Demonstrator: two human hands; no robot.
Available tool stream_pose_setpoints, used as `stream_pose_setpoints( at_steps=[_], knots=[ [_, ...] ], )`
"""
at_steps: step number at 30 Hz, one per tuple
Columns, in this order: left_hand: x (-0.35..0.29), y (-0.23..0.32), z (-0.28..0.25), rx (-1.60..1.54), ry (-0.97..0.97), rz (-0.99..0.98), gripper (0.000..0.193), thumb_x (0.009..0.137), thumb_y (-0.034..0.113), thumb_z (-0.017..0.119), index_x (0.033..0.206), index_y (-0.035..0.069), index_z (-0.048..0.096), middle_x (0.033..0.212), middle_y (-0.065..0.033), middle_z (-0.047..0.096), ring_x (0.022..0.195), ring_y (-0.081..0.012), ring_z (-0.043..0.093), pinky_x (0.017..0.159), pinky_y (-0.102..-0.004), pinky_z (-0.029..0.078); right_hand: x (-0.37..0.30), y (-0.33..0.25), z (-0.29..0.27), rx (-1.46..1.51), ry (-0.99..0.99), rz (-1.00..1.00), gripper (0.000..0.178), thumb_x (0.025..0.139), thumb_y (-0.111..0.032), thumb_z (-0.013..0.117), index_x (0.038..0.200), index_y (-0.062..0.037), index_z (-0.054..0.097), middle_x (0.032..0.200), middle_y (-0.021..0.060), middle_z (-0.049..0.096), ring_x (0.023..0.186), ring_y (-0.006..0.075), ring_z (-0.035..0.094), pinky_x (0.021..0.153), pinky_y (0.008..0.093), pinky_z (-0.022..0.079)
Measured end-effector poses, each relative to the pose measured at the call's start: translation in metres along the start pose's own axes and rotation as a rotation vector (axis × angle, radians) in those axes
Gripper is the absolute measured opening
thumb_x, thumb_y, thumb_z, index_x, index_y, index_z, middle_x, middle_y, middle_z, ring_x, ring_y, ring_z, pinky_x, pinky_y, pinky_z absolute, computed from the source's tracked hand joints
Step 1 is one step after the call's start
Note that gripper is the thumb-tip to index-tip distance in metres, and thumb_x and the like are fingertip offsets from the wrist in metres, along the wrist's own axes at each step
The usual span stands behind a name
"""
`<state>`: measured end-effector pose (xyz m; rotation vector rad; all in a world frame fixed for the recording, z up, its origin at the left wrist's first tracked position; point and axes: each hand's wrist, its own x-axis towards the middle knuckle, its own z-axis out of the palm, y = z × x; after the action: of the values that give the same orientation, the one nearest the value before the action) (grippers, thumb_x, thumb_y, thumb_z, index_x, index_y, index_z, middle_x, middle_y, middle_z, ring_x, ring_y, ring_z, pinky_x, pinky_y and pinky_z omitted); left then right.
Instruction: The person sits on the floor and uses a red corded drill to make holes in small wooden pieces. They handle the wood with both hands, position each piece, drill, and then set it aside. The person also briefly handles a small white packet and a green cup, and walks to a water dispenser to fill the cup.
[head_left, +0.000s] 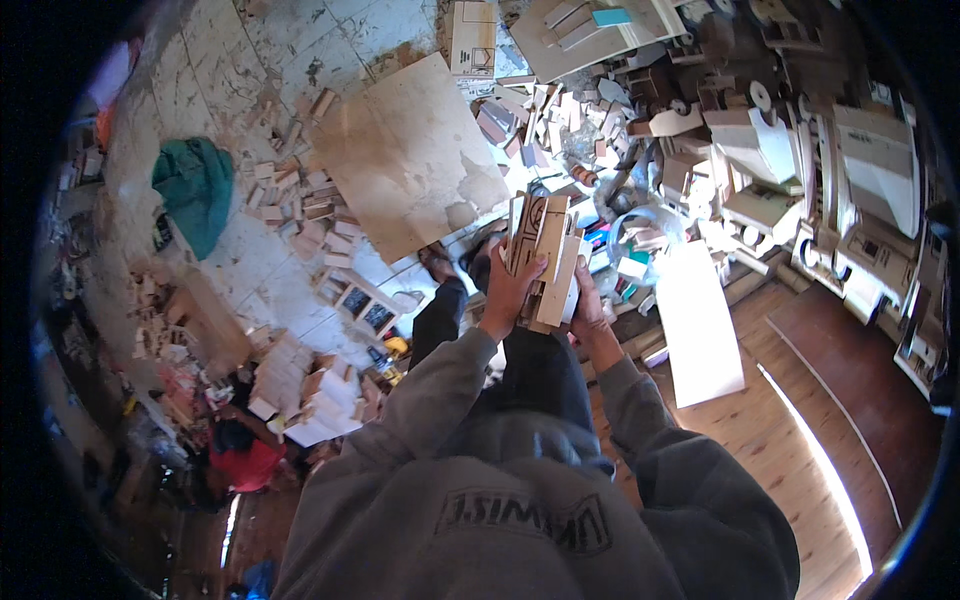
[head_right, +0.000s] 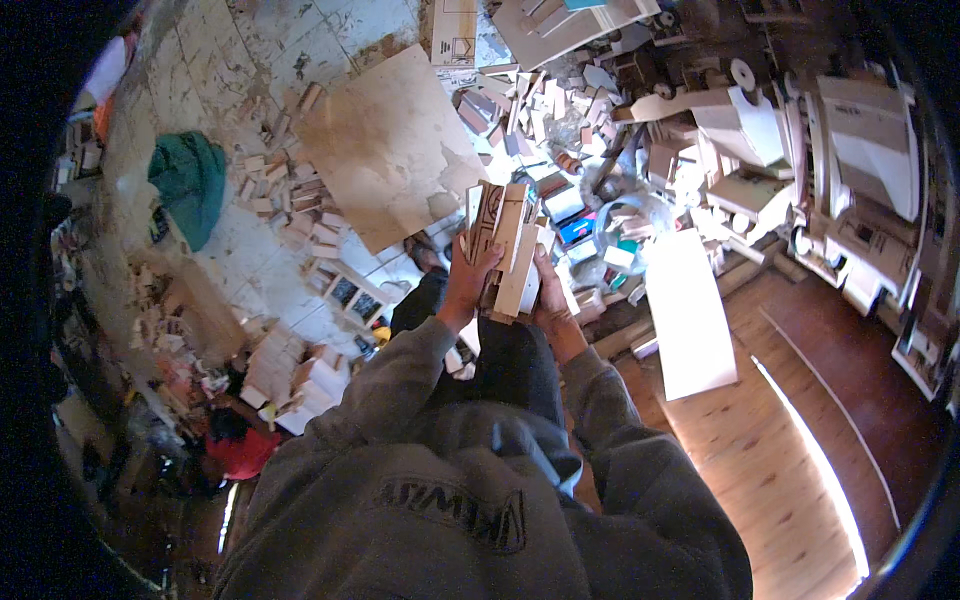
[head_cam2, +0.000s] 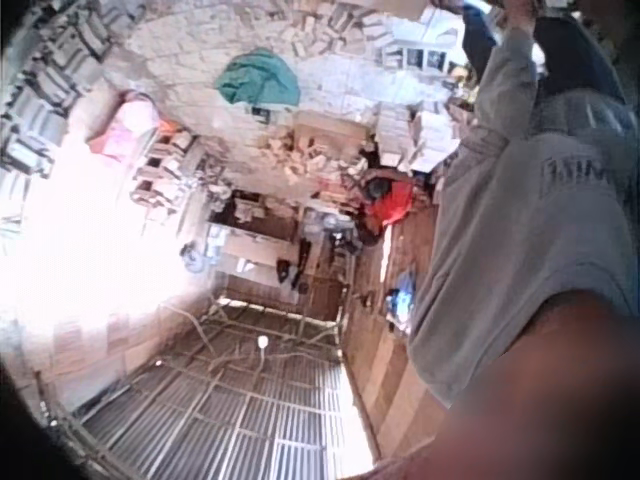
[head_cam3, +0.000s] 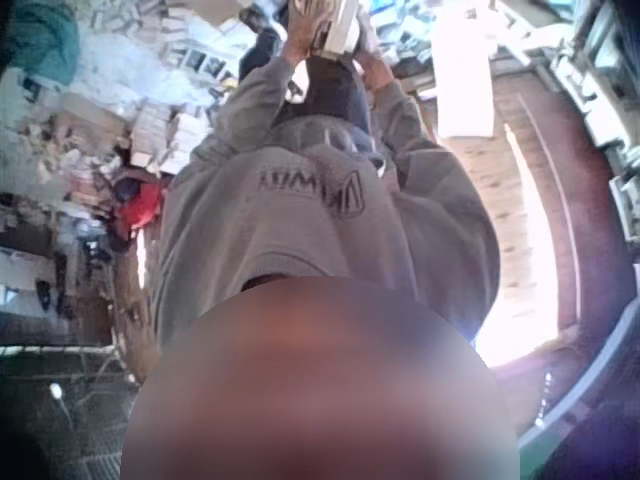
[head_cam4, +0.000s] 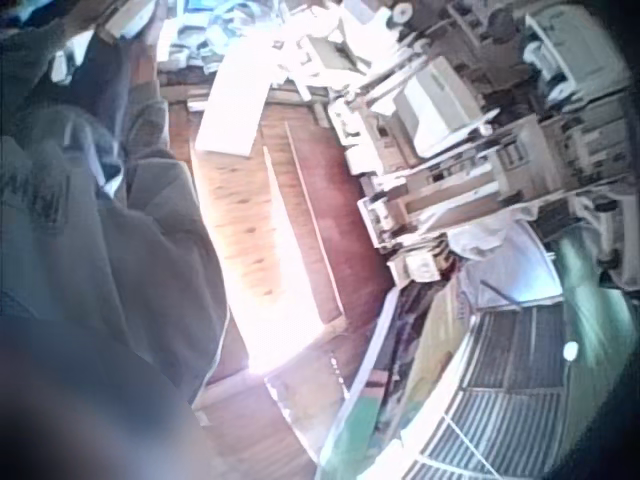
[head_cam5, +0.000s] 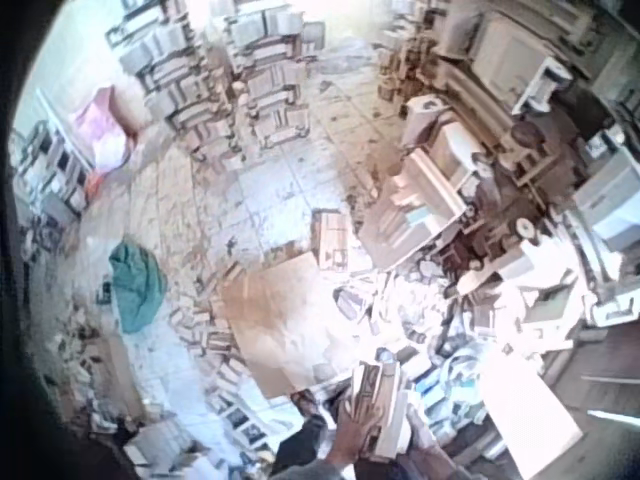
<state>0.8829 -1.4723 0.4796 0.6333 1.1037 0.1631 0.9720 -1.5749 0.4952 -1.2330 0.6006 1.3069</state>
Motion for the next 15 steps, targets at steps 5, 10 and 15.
stream_pose_setpoints(
  at_steps=[5,10,15],
  knots=[
    [0.089,-0.054,-0.017,-0.084,0.013,0.093,0.067,0.079,0.025,0.072,0.127,0.0,0.031,0.111,-0.0112,0.053,0.099,-0.0174,0.055,0.085,-0.0296,0.047,0.104,0.008,-0.035,-0.064,-0.073,-0.004,0.062,0.089,-0.053,0.048,0.131,-0.0076,0.04,0.117,0.0107,0.056,0.1,0.0234,0.059,0.085,0.0369,0.05],
    [0.203,-0.121,-0.03,-0.026,0.0,0.142,0.055,0.08,0.026,0.071,0.118,0.002,0.039,0.107,-0.0084,0.054,0.098,-0.0159,0.054,0.084,-0.0297,0.046,0.225,0.025,-0.09,-0.02,-0.157,-0.037,0.055,0.093,-0.048,0.043,0.131,-0.0084,0.04,0.112,0.0103,0.058,0.097,0.0223,0.06,0.083,0.0362,0.051],
    [0.303,-0.17,-0.032,-0.008,-0.047,0.123,0.057,0.078,0.029,0.073,0.117,0.0,0.045,0.108,-0.0091,0.058,0.095,-0.0148,0.058,0.082,-0.0292,0.047,0.325,0.031,-0.131,-0.014,-0.115,-0.015,0.058,0.092,-0.052,0.043,0.13,-0.0084,0.042,0.112,0.0111,0.058,0.098,0.0241,0.06,0.082,0.0389,0.051]
  ],
)
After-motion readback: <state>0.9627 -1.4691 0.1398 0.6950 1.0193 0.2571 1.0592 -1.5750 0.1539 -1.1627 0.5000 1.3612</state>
